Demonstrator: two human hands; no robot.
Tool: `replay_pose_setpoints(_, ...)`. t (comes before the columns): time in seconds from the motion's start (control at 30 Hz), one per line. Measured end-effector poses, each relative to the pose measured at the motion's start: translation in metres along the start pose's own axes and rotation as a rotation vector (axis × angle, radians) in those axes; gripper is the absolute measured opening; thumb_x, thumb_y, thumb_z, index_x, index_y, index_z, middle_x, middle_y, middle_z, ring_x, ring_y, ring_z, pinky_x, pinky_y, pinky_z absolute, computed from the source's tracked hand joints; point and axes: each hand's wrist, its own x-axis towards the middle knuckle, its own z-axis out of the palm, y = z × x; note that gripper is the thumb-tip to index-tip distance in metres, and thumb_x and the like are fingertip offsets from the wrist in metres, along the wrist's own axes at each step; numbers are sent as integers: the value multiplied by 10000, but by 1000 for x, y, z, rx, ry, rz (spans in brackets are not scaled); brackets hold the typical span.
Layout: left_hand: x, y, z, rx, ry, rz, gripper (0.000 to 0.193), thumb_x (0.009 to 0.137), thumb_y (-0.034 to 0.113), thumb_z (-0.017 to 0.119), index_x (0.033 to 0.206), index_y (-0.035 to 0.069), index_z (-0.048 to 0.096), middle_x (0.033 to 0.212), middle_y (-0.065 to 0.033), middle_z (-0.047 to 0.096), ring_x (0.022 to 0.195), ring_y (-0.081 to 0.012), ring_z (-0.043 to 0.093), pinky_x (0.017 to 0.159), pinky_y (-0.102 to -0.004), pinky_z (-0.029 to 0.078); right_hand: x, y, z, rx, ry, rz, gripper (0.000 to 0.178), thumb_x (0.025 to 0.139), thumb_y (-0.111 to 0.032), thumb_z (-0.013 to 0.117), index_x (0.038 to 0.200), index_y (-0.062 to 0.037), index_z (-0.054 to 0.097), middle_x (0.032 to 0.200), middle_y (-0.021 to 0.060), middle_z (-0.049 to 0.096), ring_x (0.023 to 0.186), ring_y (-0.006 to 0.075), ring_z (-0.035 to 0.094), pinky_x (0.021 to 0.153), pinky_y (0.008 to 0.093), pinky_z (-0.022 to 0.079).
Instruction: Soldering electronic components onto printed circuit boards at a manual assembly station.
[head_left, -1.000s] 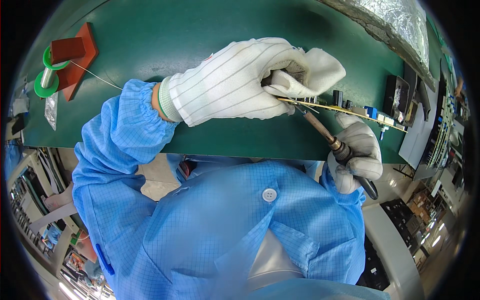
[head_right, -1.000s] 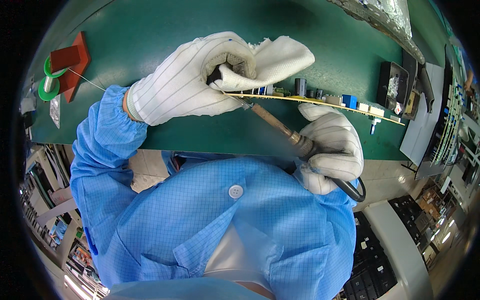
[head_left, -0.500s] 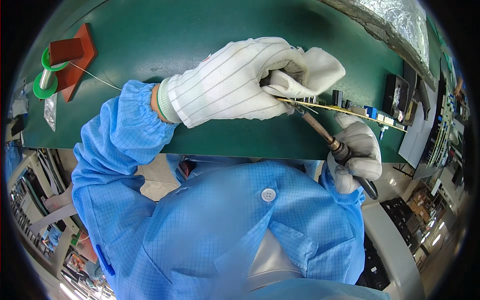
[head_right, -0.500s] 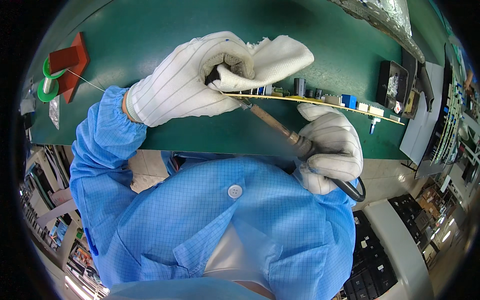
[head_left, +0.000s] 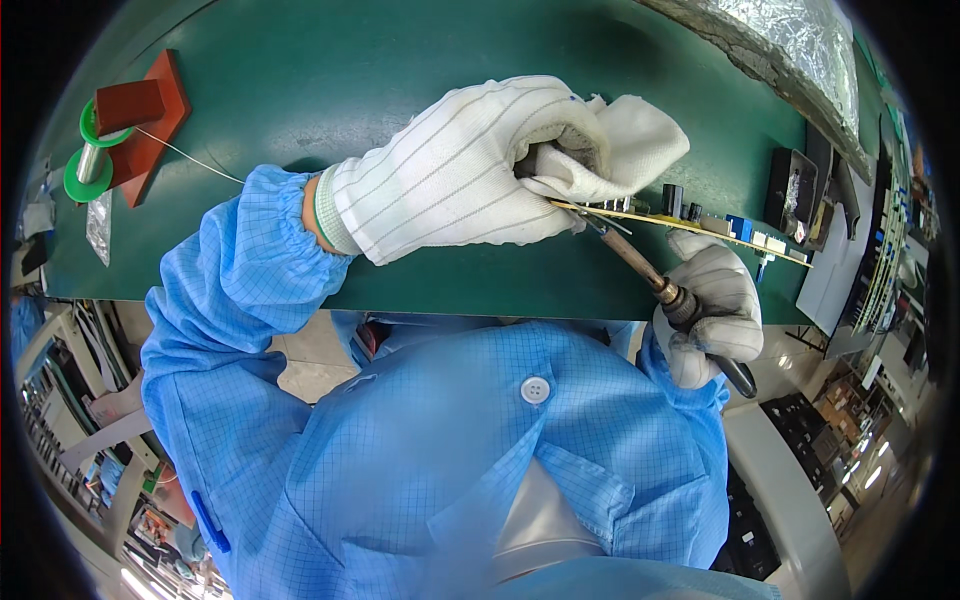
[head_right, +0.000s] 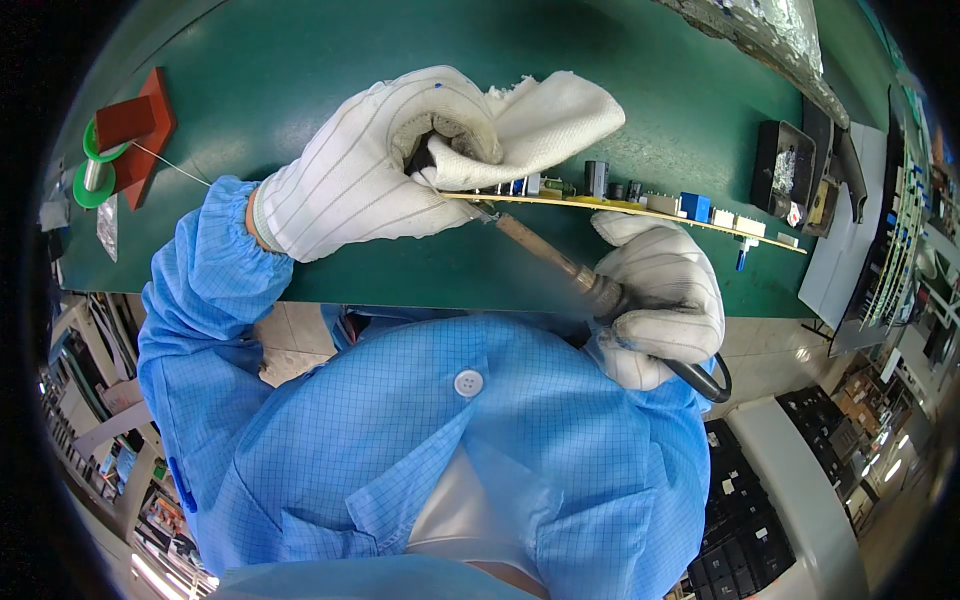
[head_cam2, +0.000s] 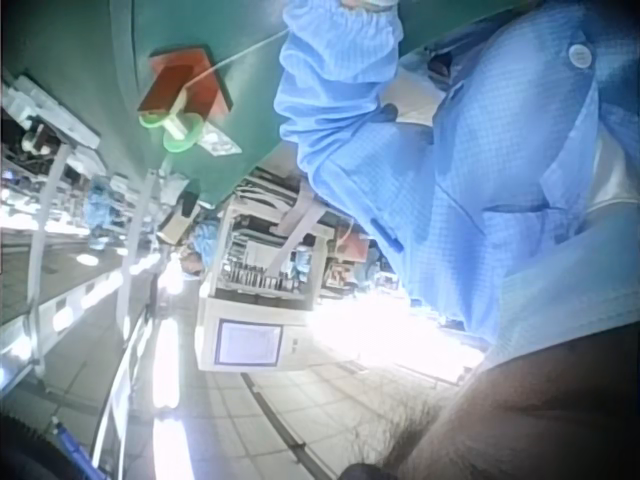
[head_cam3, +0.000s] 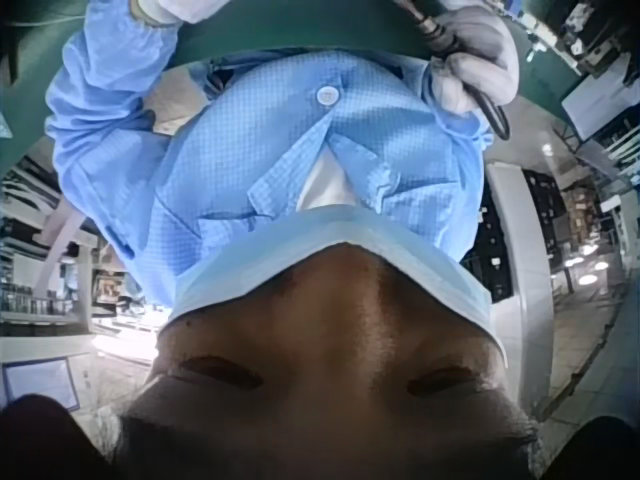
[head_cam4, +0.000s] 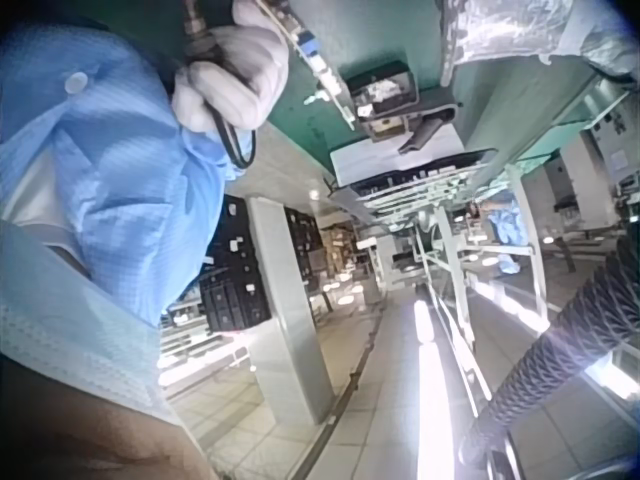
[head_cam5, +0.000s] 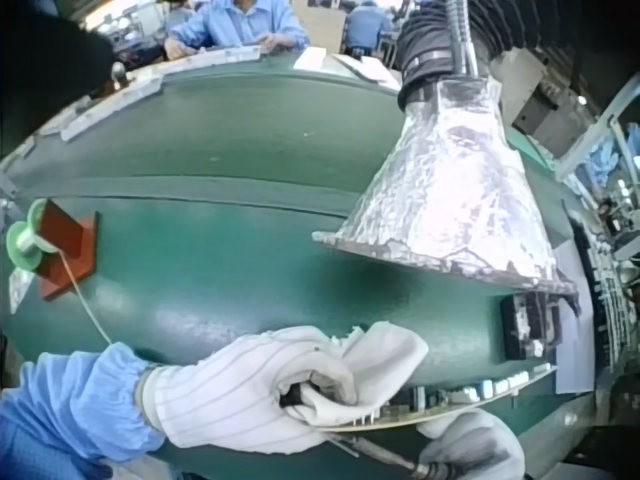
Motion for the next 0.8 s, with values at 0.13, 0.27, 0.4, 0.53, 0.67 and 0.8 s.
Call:
replay_pose_setpoints(0.13, -2, -2, 1, -2, -5, 8, 390, 617, 162, 843, 930, 107, 616, 891, -60, 632, 792, -279, 631, 707, -352, 516, -2, 3, 2, 8, 15, 3, 310, 793, -285, 707, 894, -108, 472, 676, 119, 510, 560, 257, 508, 591, 450, 492)
replay_pose_setpoints(0.27, -4, -4, 1, -17, -13, -9, 395, 617, 164, 845, 931, 103, 614, 888, -60, 633, 791, -281, 632, 709, -353, 517, -5, 5, 3, 31, 17, 23, 306, 801, -285, 706, 892, -111, 471, 677, 114, 509, 566, 252, 507, 586, 438, 483)
replay_pose_setpoints(0.4, -3, -3, 1, -16, -11, 5, 412, 616, 158, 850, 943, 101, 607, 893, -65, 635, 800, -281, 636, 720, -355, 520, -3, 3, 6, 35, 54, 23, 303, 796, -274, 709, 885, -110, 470, 678, 109, 508, 567, 249, 506, 578, 424, 468)
replay_pose_setpoints(0.53, -4, -4, 2, -25, 5, 24, 420, 618, 153, 853, 952, 103, 603, 902, -69, 635, 807, -280, 639, 724, -357, 522, -4, 6, 4, 58, 27, 11, 292, 785, -251, 707, 881, -109, 472, 678, 108, 508, 566, 250, 507, 580, 425, 469)
replay_pose_setpoints(0.67, -1, -1, 0, -35, 13, 40, 419, 619, 154, 853, 952, 104, 603, 910, -69, 634, 807, -278, 640, 726, -356, 521, 2, 1, 4, 23, 31, 6, 272, 772, -219, 697, 878, -110, 470, 675, 114, 506, 556, 251, 504, 573, 432, 481)
replay_pose_setpoints(0.8, -3, -1, 0, -18, -21, -3, 427, 620, 160, 855, 961, 104, 605, 915, -72, 633, 809, -277, 642, 725, -356, 522, -1, 3, 7, 1, 43, 6, 271, 772, -212, 691, 874, -108, 463, 673, 121, 505, 548, 253, 500, 563, 427, 483)
